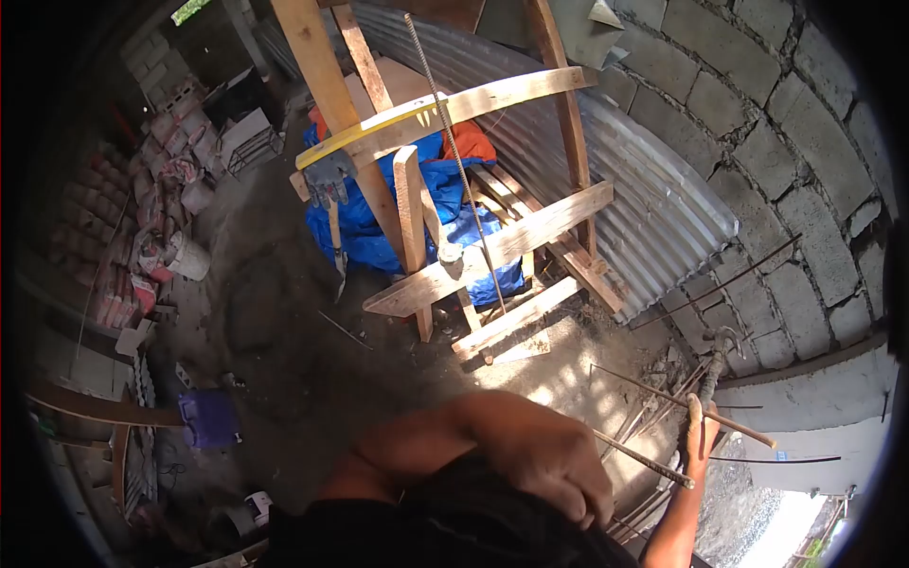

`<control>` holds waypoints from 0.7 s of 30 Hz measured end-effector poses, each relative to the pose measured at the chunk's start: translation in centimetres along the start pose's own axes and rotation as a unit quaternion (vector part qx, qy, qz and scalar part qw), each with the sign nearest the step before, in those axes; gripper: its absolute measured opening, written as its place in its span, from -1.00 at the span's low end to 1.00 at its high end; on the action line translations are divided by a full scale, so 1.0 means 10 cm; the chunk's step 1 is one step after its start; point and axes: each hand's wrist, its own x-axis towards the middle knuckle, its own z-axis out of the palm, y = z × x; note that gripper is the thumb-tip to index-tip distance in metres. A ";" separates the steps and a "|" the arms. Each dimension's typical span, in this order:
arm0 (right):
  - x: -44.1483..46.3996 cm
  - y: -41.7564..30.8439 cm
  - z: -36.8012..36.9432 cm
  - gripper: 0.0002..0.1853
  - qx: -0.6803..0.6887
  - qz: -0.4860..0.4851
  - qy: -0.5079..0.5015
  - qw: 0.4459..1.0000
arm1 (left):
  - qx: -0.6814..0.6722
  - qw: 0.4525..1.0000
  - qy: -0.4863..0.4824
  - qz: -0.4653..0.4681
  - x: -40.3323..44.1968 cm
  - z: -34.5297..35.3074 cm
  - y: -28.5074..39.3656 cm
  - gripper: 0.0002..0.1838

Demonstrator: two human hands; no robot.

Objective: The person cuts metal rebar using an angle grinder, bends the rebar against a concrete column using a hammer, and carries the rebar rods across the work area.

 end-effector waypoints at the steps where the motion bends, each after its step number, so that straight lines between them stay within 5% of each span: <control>1: 0.09 0.02 0.09 -0.51 -0.003 -0.054 0.002 0.999 | 0.079 0.991 0.106 -0.014 -0.12 -0.16 0.06 -0.66; 2: 0.16 0.03 0.18 -0.53 -0.012 -0.080 -0.003 0.997 | 0.157 0.961 0.216 -0.078 -0.08 -0.26 0.10 -0.62; 4: 0.33 -0.02 0.36 -0.56 -0.006 -0.112 -0.018 0.994 | 0.345 0.886 0.305 -0.056 0.19 -0.38 -0.39 -0.23; 5: 0.37 -0.04 0.49 -0.58 0.010 -0.113 -0.032 0.993 | 0.295 0.893 0.322 -0.109 0.42 -0.38 -0.62 -0.07; 7: 0.54 0.03 0.62 -0.61 0.003 -0.115 -0.135 0.984 | 0.331 0.857 0.394 -0.008 0.83 -0.30 -1.24 -0.02; 9: 0.60 -0.01 0.81 -0.66 0.016 -0.145 -0.165 0.975 | 0.289 0.817 0.497 0.053 1.14 -0.21 -1.54 -0.28; 11: 0.64 -0.12 0.99 -0.72 0.028 -0.171 -0.178 0.969 | 0.169 0.843 0.509 -0.033 1.25 -0.28 -1.69 -0.65; 16: 0.66 0.27 0.83 -0.79 -0.003 -0.217 -0.152 0.964 | 0.222 0.699 0.677 0.066 0.49 -0.46 -1.55 -0.71; 19: 0.55 0.51 0.69 -0.76 -0.088 -0.207 -0.116 0.967 | 0.200 0.614 0.758 0.094 -0.34 -0.38 -0.86 -0.71; 21: 0.34 0.40 0.76 -0.76 -0.127 -0.184 -0.107 0.969 | 0.221 0.530 0.795 0.195 -1.15 -0.11 -0.02 -0.72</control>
